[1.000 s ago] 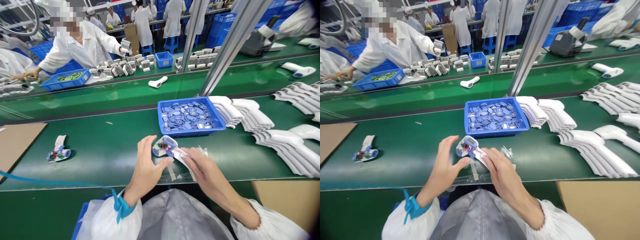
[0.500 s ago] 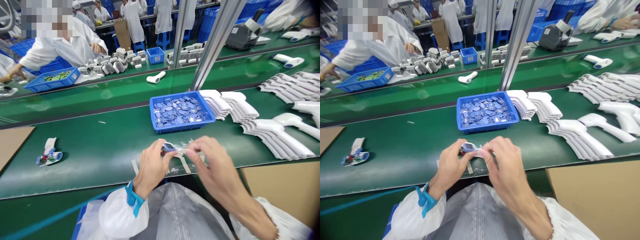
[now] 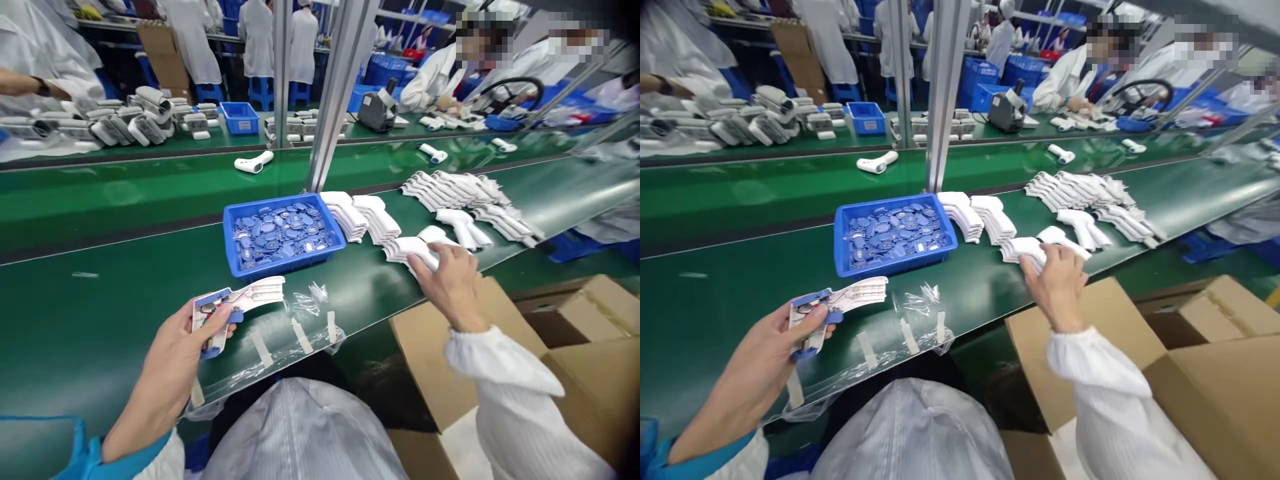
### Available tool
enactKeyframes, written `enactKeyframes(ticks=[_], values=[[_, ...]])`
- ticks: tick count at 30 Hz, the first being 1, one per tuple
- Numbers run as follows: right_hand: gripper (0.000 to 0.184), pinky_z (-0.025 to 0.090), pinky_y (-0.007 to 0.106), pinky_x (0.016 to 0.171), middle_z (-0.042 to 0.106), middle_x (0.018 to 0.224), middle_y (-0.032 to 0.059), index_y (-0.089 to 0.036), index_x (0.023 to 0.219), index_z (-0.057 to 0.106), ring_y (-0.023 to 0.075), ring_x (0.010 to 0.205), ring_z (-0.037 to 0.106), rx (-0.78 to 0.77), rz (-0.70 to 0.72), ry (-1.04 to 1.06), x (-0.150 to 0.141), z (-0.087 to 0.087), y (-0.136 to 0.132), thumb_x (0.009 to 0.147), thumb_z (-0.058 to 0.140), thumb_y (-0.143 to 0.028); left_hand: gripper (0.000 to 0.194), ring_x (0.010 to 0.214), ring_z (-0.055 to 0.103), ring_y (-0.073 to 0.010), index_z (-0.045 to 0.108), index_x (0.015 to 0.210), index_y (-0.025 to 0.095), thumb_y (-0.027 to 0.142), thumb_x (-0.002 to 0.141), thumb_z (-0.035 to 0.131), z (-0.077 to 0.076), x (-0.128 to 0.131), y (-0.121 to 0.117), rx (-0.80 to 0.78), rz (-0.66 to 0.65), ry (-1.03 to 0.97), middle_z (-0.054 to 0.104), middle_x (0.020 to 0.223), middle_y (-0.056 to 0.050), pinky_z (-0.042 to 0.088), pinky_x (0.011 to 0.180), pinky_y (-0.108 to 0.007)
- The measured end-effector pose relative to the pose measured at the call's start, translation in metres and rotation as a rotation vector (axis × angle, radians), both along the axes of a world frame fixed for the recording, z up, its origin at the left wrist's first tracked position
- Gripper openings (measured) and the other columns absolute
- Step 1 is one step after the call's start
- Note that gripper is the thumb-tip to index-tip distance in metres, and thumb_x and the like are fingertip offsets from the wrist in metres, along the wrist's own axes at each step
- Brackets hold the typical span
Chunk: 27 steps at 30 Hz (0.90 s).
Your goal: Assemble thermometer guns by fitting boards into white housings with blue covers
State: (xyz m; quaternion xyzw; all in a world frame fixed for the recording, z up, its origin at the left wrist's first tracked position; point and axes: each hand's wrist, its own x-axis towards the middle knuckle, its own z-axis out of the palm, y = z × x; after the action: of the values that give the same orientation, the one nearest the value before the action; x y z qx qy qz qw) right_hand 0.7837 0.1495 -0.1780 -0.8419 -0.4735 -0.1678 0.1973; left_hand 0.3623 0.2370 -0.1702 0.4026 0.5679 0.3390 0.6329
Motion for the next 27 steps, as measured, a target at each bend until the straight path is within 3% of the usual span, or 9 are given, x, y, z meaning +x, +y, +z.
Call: enactKeyframes(ticks=[3, 6, 10, 13, 15, 18, 20, 24, 27], values=[[0.053, 0.042, 0.044, 0.069, 0.064, 0.090, 0.0228, -0.017, 0.089, 0.063, 0.0343, 0.084, 0.062, -0.132, -0.023, 0.016, 0.043, -0.002, -0.006, 0.094, 0.044, -0.066, 0.069, 0.083, 0.063, -0.0186, 0.069, 0.115, 0.015, 0.058, 0.064, 0.088, -0.004, -0.001, 0.001, -0.011, -0.032, -0.004, 0.072, 0.099, -0.008, 0.049, 0.067, -0.024], [0.056, 0.043, 0.041, 0.066, 0.064, 0.079, 0.0157, -0.022, 0.085, 0.060, 0.0289, 0.073, 0.061, -0.185, 0.122, 0.057, 0.039, -0.023, -0.013, 0.097, 0.031, -0.069, 0.064, 0.078, 0.062, -0.0173, 0.068, 0.115, 0.014, 0.056, 0.070, 0.085, -0.009, 0.002, -0.001, 0.012, -0.067, 0.012, 0.071, 0.090, -0.007, 0.047, 0.067, -0.025], [0.061, 0.045, 0.044, 0.066, 0.070, 0.096, 0.0187, -0.022, 0.110, 0.062, 0.0358, 0.082, 0.066, -0.173, 0.236, 0.070, -0.003, -0.039, -0.016, 0.096, 0.031, -0.073, 0.049, 0.080, 0.062, -0.0165, 0.069, 0.112, 0.013, 0.045, 0.077, 0.082, -0.015, 0.010, -0.005, 0.145, -0.146, 0.002, 0.072, 0.094, -0.008, 0.046, 0.071, -0.026], [0.063, 0.044, 0.049, 0.065, 0.069, 0.099, 0.0207, -0.021, 0.123, 0.061, 0.0446, 0.092, 0.066, -0.141, 0.233, -0.067, -0.032, -0.026, -0.009, 0.098, 0.031, -0.070, 0.047, 0.084, 0.062, -0.0159, 0.068, 0.114, 0.014, 0.040, 0.078, 0.083, -0.021, 0.015, -0.003, 0.193, -0.214, -0.070, 0.071, 0.101, -0.008, 0.046, 0.074, -0.025], [0.053, 0.046, 0.053, 0.072, 0.069, 0.104, 0.0200, -0.023, 0.133, 0.056, 0.0465, 0.105, 0.064, -0.047, 0.291, -0.179, -0.054, -0.011, -0.003, 0.101, 0.035, -0.060, 0.047, 0.084, 0.061, -0.0150, 0.067, 0.115, 0.014, 0.042, 0.080, 0.081, -0.024, 0.017, -0.002, 0.190, -0.238, -0.121, 0.070, 0.101, -0.008, 0.046, 0.075, -0.025], [0.040, 0.050, 0.050, 0.087, 0.070, 0.119, 0.0147, -0.027, 0.136, 0.054, 0.0392, 0.111, 0.065, 0.110, 0.588, -0.259, -0.099, 0.007, 0.004, 0.099, 0.054, -0.045, 0.048, 0.079, 0.059, -0.0136, 0.064, 0.112, 0.012, 0.053, 0.089, 0.070, -0.026, 0.018, -0.001, 0.157, -0.258, -0.202, 0.069, 0.094, -0.008, 0.045, 0.072, -0.025], [0.037, 0.048, 0.049, 0.091, 0.071, 0.124, 0.0113, -0.027, 0.133, 0.056, 0.0352, 0.111, 0.066, 0.108, 0.772, -0.280, -0.135, 0.012, 0.008, 0.098, 0.060, -0.037, 0.052, 0.082, 0.059, -0.0141, 0.064, 0.111, 0.011, 0.059, 0.091, 0.065, -0.025, 0.018, -0.001, 0.156, -0.265, -0.252, 0.068, 0.097, -0.009, 0.045, 0.073, -0.025], [0.031, 0.037, 0.050, 0.101, 0.072, 0.128, 0.0055, -0.025, 0.131, 0.058, 0.0297, 0.116, 0.064, 0.040, 0.910, -0.300, -0.192, 0.006, 0.018, 0.100, 0.057, -0.025, 0.059, 0.097, 0.060, -0.0187, 0.063, 0.120, 0.012, 0.056, 0.082, 0.076, -0.025, 0.015, -0.004, 0.223, -0.306, -0.260, 0.067, 0.114, -0.011, 0.047, 0.080, -0.025], [0.034, 0.034, 0.053, 0.106, 0.069, 0.133, 0.0102, -0.022, 0.133, 0.059, 0.0308, 0.120, 0.062, -0.055, 0.938, -0.223, -0.207, -0.005, 0.028, 0.102, 0.056, -0.034, 0.049, 0.085, 0.060, -0.0170, 0.067, 0.112, 0.012, 0.050, 0.081, 0.078, -0.026, 0.012, -0.007, 0.284, -0.311, -0.072, 0.069, 0.099, -0.007, 0.045, 0.071, -0.024]])
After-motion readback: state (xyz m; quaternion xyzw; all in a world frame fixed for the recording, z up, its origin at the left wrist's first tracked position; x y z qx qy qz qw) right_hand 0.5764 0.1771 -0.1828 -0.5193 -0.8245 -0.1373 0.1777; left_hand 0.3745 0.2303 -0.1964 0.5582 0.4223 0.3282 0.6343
